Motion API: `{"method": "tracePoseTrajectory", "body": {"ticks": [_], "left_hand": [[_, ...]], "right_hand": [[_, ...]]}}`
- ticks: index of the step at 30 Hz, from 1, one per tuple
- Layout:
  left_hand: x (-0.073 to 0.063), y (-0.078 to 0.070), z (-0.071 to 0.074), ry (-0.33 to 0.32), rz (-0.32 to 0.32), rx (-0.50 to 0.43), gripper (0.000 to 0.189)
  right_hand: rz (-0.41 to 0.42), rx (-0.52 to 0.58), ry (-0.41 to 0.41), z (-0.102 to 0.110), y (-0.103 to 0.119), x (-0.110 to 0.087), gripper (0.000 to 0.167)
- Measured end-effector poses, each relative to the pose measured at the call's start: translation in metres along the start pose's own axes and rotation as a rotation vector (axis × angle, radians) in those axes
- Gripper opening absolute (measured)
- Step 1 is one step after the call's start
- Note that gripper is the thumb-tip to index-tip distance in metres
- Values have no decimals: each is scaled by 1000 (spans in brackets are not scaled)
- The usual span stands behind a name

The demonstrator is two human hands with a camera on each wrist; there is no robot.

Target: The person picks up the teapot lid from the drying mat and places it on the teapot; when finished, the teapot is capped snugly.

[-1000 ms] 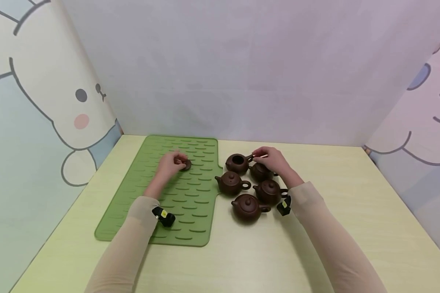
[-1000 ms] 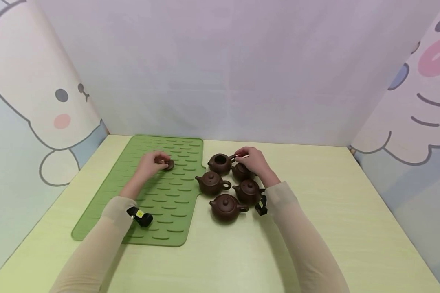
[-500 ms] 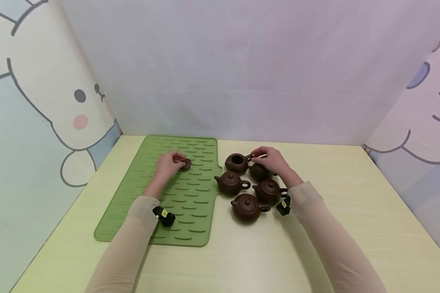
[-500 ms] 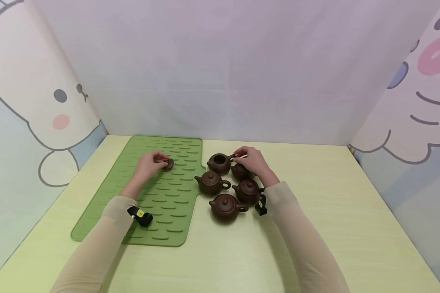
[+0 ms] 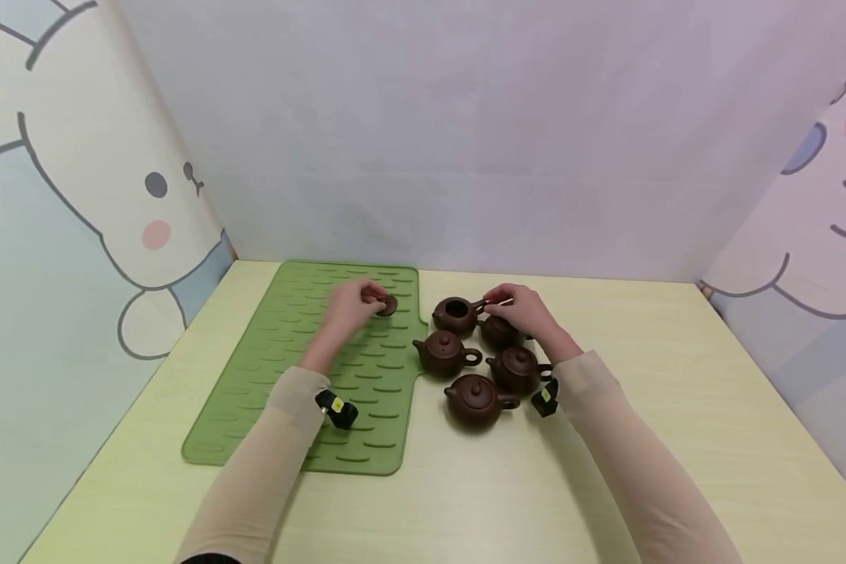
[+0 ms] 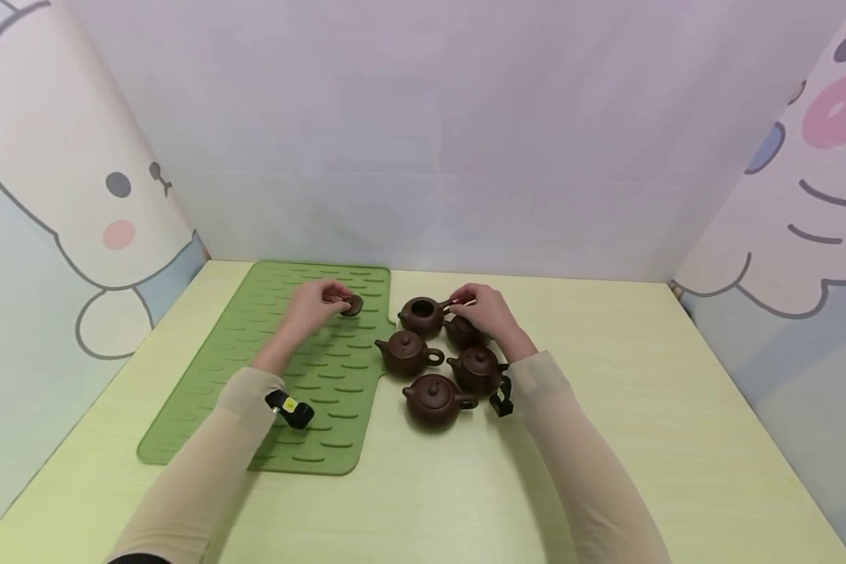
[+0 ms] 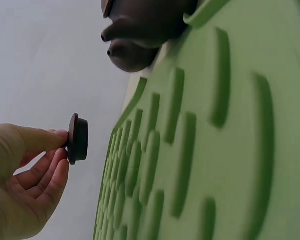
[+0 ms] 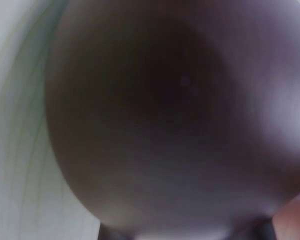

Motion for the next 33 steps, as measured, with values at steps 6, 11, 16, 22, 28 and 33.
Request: {"method": "tracePoseTrajectory", "body": {"ticks": [6, 11, 16, 22, 28, 33], "left_hand": [[7, -25, -14, 30, -47, -2, 19], [12, -44, -27, 49, -77, -32, 18], [16, -59, -42, 67, -95, -30, 17], [17, -72, -61, 84, -109, -40, 16], [18, -79, -73, 83, -134, -32, 15], [18, -80, -82, 105, -150, -7, 14]], "right_hand": [[-12, 16, 6, -1, 0, -2, 28], [-21, 25, 10, -1, 1, -5, 29], [-27, 32, 6, -1, -1, -7, 29], [-30, 25, 4, -2, -3, -6, 28], [-23, 29, 5, -5, -2, -5, 29], [-21, 25, 0, -7, -2, -4, 28]]}}
Point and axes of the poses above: each hand's wrist, its own x-axis towards the middle knuckle, its own z-axis out of the back of the hand, y = z × x, the point moved 8 cm from there along x, towards the middle knuckle, and after that the axes turned 4 degrees about x, right-handed, at the moved point
